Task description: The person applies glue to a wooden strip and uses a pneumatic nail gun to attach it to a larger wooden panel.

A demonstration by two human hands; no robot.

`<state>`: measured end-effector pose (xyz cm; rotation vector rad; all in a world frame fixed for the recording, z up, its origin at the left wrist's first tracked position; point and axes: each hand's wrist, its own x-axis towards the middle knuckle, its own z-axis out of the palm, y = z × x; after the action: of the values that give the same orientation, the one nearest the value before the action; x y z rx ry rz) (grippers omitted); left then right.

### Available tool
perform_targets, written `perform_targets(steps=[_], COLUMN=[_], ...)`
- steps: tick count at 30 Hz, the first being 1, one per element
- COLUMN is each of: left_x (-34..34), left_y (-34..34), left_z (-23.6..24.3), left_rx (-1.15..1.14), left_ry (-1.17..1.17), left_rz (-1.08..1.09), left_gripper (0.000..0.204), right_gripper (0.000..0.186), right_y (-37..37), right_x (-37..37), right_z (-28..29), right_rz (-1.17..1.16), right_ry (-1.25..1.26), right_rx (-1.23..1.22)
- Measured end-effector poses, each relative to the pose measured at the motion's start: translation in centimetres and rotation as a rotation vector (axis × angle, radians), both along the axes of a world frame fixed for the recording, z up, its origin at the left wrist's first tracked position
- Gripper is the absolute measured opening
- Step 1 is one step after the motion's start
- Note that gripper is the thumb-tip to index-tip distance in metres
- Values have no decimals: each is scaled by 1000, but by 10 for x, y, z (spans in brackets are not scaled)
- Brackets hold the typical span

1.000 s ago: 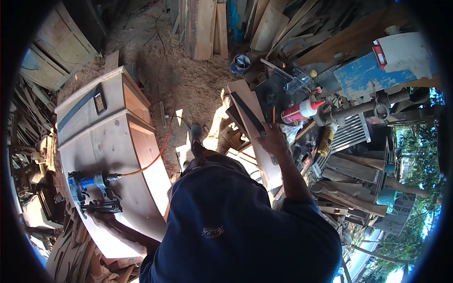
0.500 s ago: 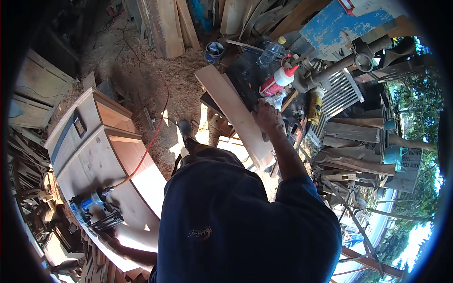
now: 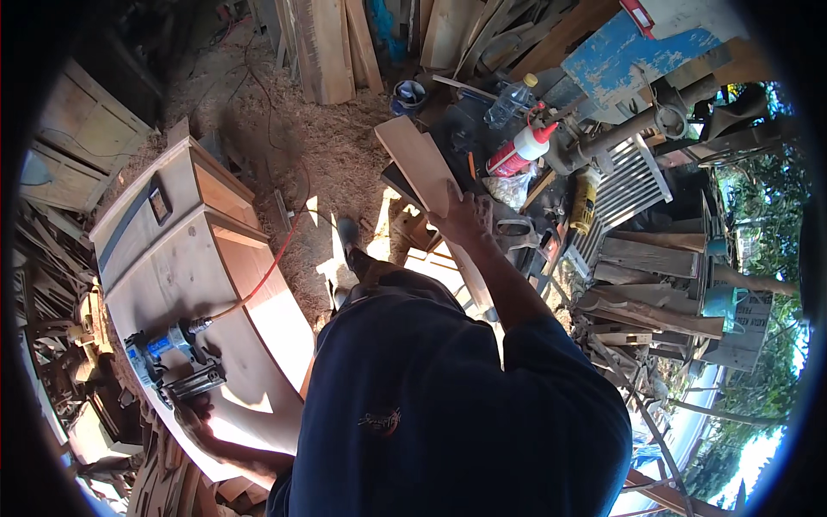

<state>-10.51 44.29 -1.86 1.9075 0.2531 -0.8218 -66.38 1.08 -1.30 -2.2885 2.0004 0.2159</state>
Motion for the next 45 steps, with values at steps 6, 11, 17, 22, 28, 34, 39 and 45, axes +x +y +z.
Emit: perform_targets(steps=[6,11,17,22,28,34,39,45], left_x=[-17,-42,-91,-167,-205,-180,-218,-224], left_y=[23,21,-20,-130,-231,-213,-320,-384], left_z=[37,80,122,150,184,176,132,105], left_rx=[221,393,78,-620,-856,-767,-925,-815], left_ry=[20,10,-163,-198,-287,-240,-92,38], left_rz=[-270,-527,-471,-532,-498,-298,-269,-498], left_gripper=[59,59,60,61,78,60,40,36], right_gripper=[90,88,96,103,105,105,99,97], right_y=[-9,3,24,49,86,48,20,7], right_x=[4,3,69,145,234,227,185,12], right_z=[-7,7,91,124,167,152,115,27], right_rz=[-1,66,256,587,792,807,857,74], right_ry=[-41,-233,-379,-672,-872,-808,-1107,-191], right_rx=[26,-245,-431,-435,-258,-93,-93,118])
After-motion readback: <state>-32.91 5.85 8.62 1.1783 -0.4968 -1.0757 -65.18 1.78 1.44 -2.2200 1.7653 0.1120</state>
